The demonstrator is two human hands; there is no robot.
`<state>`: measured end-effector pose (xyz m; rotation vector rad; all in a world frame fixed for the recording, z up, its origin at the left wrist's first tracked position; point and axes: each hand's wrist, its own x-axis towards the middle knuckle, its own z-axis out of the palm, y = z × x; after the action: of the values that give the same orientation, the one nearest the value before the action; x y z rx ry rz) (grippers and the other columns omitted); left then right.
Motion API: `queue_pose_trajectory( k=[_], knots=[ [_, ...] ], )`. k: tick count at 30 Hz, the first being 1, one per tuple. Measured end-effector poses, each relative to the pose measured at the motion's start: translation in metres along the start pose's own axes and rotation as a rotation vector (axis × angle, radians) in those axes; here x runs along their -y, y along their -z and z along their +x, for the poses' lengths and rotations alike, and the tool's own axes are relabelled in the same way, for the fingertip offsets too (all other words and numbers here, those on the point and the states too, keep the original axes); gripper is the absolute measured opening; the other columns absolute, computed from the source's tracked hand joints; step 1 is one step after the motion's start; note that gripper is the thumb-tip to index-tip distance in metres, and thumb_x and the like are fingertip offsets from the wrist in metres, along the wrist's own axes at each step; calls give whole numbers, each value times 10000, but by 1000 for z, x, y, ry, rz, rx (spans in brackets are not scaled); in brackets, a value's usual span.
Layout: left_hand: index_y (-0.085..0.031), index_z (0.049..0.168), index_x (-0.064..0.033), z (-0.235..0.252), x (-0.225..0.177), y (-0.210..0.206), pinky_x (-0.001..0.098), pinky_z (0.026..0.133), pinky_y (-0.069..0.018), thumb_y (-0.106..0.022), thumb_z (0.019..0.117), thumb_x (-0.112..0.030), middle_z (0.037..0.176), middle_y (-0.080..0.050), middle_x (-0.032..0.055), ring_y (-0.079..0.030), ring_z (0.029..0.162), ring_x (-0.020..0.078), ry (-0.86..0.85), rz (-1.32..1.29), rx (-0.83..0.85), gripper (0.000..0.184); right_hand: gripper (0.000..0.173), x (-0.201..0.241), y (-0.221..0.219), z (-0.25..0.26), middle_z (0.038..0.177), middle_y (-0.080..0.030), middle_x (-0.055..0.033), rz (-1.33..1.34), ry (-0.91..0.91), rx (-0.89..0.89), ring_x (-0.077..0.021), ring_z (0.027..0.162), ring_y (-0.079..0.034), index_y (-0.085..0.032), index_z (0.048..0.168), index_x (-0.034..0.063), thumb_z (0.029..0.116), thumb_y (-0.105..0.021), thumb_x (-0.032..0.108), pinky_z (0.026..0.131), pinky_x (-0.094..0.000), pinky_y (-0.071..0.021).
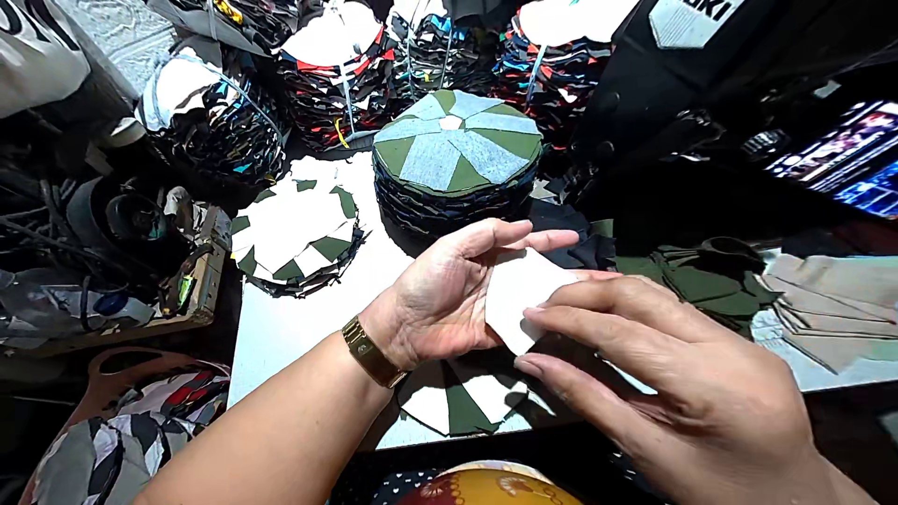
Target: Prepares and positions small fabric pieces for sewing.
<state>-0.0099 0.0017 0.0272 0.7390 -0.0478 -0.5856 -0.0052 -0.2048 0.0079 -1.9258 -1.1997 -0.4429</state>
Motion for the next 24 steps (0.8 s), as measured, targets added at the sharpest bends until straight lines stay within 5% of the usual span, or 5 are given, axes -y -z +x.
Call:
queue_pose_trajectory(
  k=[5, 11, 21, 24],
  knots=[
    [-533, 1457, -153, -2, 6, 0, 351, 817, -581, -263, 1082, -445, 1165, -674, 111, -684, 974, 192, 33, -27, 29, 547, 169, -3, 9, 3, 1076, -675, -3, 60, -130, -148, -81, 943, -672, -745, 1079, 99, 969, -683, 212, 798, -253, -607],
    [-628, 1305, -139, -3, 16, -6, 327, 821, -584, -259, 1060, -606, 1082, -701, 72, -694, 970, 165, 38, -71, 126, 644, 235, -5, -4, 7, 1046, -628, -12, -53, -179, -233, -22, 878, -600, -757, 1118, 73, 941, -711, 222, 726, -155, -522],
    [-566, 1397, -121, -2, 19, -7, 310, 871, -563, -212, 1048, -640, 1142, -676, 70, -669, 1011, 148, 7, -25, 199, 718, 102, -7, -5, 1, 1073, -629, -5, 1, -125, -241, -48, 962, -636, -738, 1008, 100, 935, -709, 165, 803, -180, -564],
    [-593, 1354, -118, -3, 18, -7, 314, 877, -564, -226, 1051, -636, 1130, -679, 75, -672, 1017, 155, 16, -39, 188, 703, 136, -6, -5, 2, 1060, -648, 15, 20, -140, -250, -46, 946, -638, -725, 1060, 105, 942, -704, 171, 806, -195, -565]
  ],
)
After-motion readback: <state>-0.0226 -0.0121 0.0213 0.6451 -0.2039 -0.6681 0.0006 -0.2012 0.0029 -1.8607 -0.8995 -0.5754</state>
